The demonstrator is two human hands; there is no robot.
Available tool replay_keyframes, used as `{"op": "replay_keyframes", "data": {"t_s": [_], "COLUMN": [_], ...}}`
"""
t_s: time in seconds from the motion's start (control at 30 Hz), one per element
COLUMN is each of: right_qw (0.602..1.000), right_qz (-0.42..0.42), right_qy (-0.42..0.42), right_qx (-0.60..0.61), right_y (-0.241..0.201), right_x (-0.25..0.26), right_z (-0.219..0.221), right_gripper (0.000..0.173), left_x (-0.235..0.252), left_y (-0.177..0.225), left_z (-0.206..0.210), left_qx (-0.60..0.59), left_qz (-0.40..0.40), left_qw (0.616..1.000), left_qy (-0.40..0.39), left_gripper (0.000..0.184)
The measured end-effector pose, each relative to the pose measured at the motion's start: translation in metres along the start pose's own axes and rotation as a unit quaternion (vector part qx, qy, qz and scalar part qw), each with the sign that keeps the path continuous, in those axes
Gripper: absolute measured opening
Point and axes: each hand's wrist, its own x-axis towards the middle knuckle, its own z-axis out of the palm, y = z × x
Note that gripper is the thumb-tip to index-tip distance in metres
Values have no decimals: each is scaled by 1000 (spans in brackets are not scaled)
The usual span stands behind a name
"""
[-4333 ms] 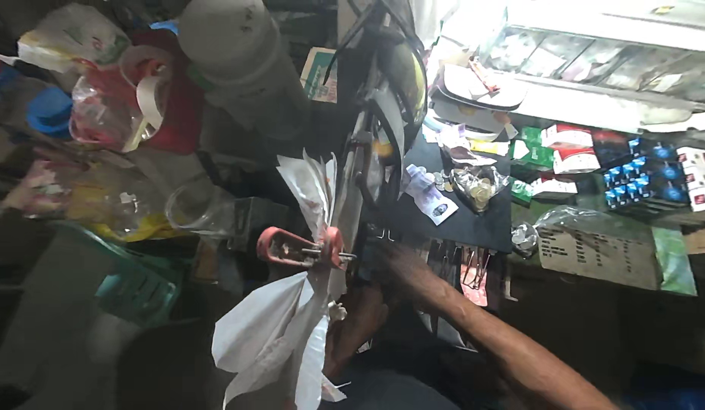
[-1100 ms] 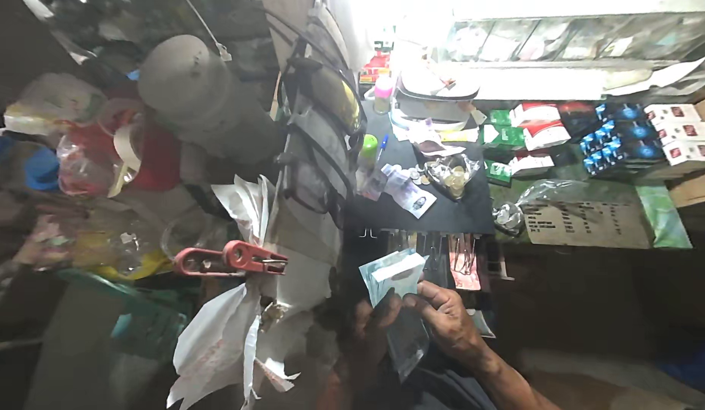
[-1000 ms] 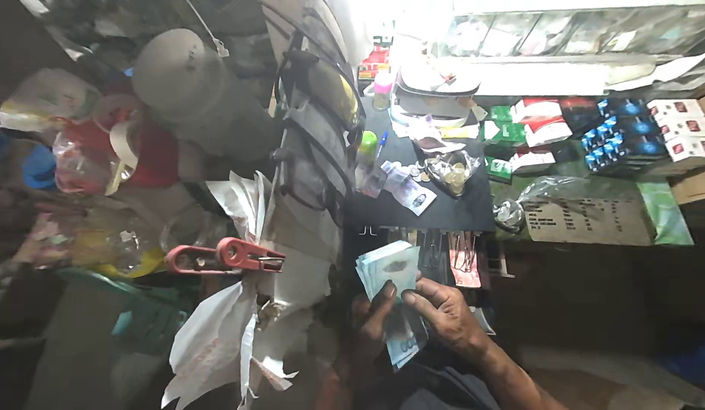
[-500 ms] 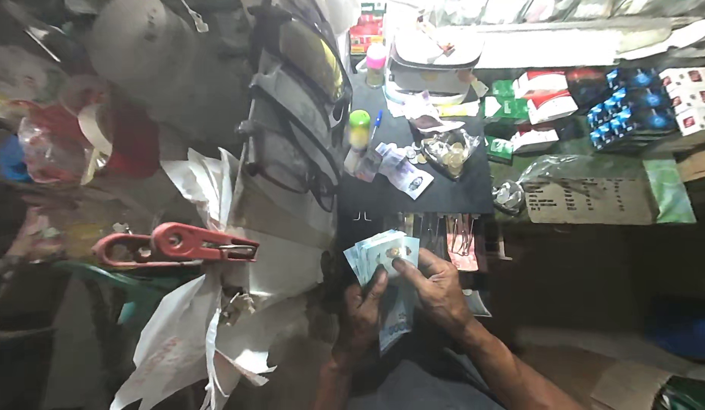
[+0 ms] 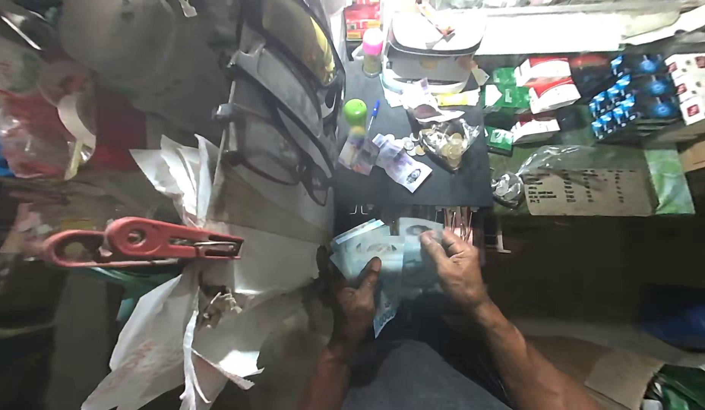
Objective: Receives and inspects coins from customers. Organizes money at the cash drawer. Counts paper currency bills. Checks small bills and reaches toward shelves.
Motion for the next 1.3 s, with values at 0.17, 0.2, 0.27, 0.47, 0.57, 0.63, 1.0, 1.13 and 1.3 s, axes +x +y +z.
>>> {"op": "replay_keyframes", "data": {"t_s": [0.17, 0.2, 0.27, 0.47, 0.57, 0.63, 1.0, 1.13, 1.3], "right_qw": [997, 996, 994, 994, 994, 989, 977, 979, 967], "right_qz": [-62, -76, -83, -80, -15, 21, 97, 86, 115], "right_qy": [-33, -34, -39, -2, 19, 27, -49, -28, -68], "right_qx": [40, 44, 55, 81, 106, 140, 185, 184, 215], "right_y": [2, 4, 5, 12, 8, 9, 2, 7, 2], "right_x": [-23, -24, -25, -23, -15, -8, -9, -4, -7], "right_z": [33, 35, 37, 42, 31, 19, 20, 7, 16], "right_gripper": [22, 23, 25, 13, 9, 9, 8, 12, 15], "left_x": [4, 4, 4, 6, 8, 13, 8, 16, 15], "left_y": [-8, -10, -11, -9, -10, -10, -7, -11, -9], "left_z": [9, 10, 11, 11, 5, -2, 5, 1, 3], "left_qx": [21, 22, 13, -8, -14, 35, 100, 23, 105], "left_qz": [14, 14, 10, -11, -23, -47, -19, -50, -26], "left_qw": [1000, 1000, 1000, 1000, 1000, 998, 995, 998, 994], "left_qy": [2, 2, 1, -15, -15, 14, -19, -23, -22], "left_gripper": [23, 21, 19, 13, 18, 18, 20, 19, 22]}}
